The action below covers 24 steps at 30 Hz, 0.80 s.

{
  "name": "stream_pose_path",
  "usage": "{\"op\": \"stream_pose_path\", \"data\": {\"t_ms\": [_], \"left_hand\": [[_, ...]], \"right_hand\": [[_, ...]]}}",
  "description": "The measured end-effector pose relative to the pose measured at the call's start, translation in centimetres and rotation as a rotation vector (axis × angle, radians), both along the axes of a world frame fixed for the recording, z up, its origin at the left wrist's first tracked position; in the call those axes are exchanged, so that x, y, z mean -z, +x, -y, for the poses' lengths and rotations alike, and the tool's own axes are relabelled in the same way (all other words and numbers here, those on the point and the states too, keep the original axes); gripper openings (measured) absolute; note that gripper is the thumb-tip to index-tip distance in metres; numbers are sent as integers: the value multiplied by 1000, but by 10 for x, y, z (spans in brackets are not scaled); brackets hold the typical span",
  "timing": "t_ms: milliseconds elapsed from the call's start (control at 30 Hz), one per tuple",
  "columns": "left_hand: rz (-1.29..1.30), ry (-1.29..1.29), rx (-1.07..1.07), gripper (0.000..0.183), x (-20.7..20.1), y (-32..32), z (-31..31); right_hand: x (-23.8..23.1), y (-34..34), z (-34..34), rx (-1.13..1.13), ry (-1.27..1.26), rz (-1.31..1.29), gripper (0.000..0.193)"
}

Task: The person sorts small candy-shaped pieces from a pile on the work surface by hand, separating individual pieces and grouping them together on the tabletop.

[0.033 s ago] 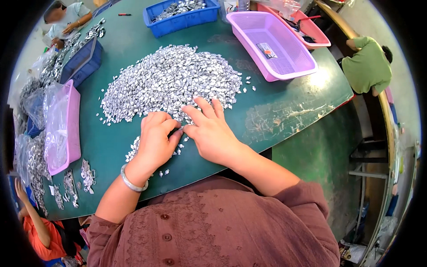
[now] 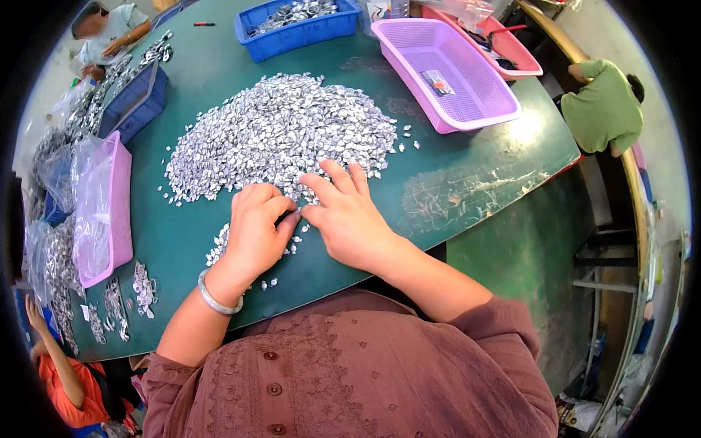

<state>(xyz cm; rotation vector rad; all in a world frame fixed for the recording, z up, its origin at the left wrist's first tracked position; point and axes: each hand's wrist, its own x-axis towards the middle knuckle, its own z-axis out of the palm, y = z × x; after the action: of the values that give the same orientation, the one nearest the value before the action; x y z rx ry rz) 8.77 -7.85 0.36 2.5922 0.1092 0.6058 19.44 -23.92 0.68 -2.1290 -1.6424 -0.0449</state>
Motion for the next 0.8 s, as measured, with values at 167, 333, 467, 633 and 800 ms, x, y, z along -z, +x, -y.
{"op": "stream_pose_path", "data": {"t_ms": [167,333,467,633,800], "left_hand": [[-24,-30,8,9,2,1,-2],[-7,-10,15,7,-1,-5,-6],[-56,4,3,5,-6,-7,-7],[-24,-4,-11,8,-5,-11,-11],[-3,-50,-6,16,-3,-17,-16]], "right_hand": [[4,2,4,12,101,-44,22],[5,2,5,4,102,-47,24],[2,-2,5,-17,46,-40,26],[3,4,9,50,103,-19,26],[6,6,14,58,88,-29,27]]}}
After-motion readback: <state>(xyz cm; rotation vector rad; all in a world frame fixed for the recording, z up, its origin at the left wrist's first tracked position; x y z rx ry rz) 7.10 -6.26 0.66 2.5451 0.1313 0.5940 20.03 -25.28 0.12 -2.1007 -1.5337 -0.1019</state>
